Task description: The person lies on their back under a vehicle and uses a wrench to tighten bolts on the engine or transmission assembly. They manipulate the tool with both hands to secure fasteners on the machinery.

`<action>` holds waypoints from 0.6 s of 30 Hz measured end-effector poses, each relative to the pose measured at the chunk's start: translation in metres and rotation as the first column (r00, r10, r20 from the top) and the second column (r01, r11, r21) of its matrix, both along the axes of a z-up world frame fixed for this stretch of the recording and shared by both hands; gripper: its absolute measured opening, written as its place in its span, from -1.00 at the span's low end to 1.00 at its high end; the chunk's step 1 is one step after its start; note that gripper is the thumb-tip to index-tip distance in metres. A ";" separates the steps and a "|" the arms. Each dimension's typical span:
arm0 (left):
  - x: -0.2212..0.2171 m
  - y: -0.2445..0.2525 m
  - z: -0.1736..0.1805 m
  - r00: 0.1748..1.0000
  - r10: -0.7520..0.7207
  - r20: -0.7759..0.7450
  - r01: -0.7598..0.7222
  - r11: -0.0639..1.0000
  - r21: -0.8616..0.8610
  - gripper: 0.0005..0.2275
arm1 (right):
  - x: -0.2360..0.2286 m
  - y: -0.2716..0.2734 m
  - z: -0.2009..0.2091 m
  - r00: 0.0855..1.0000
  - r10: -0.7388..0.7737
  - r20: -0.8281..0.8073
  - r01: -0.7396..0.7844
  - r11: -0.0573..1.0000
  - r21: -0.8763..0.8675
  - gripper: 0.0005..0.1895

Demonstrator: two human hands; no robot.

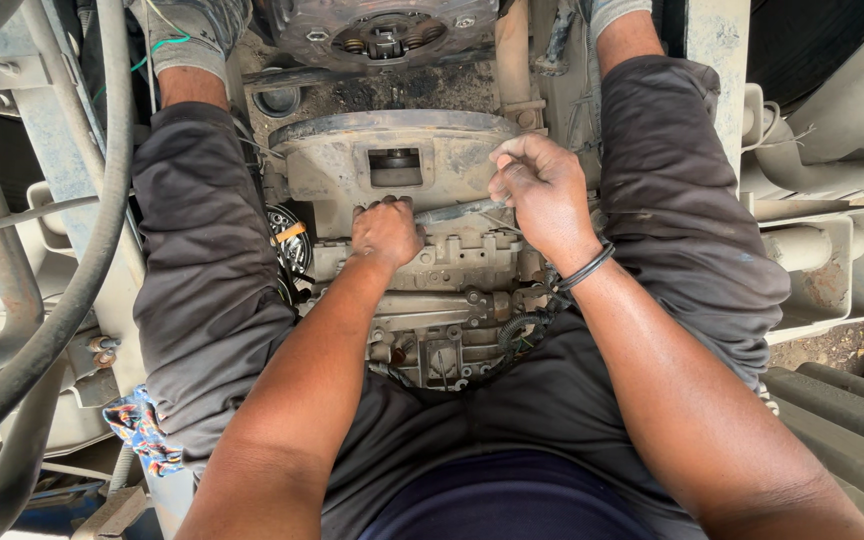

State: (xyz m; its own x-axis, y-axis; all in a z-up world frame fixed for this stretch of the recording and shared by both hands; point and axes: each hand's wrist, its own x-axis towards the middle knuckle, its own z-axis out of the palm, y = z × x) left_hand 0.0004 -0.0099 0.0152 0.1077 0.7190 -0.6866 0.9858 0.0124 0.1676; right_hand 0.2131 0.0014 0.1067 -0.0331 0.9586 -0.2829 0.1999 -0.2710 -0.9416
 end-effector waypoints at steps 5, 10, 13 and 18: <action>0.001 0.001 -0.001 1.000 0.013 -0.012 -0.013 1.000 -0.012 -0.62 | 0.001 0.000 -0.002 1.000 0.010 -0.002 -0.010 1.000 0.006 -0.89; 0.000 0.001 0.001 1.000 0.015 0.004 -0.015 1.000 -0.005 -0.63 | 0.000 -0.001 -0.002 1.000 0.015 0.001 -0.015 1.000 0.005 -0.89; 0.000 0.001 0.002 1.000 0.020 0.012 -0.020 1.000 -0.003 -0.63 | 0.000 -0.001 -0.002 1.000 0.019 0.019 -0.019 1.000 -0.002 -0.89; 0.001 0.001 0.003 1.000 0.015 0.010 -0.015 1.000 -0.009 -0.63 | -0.001 -0.001 0.000 1.000 0.015 0.011 -0.015 1.000 -0.003 -0.90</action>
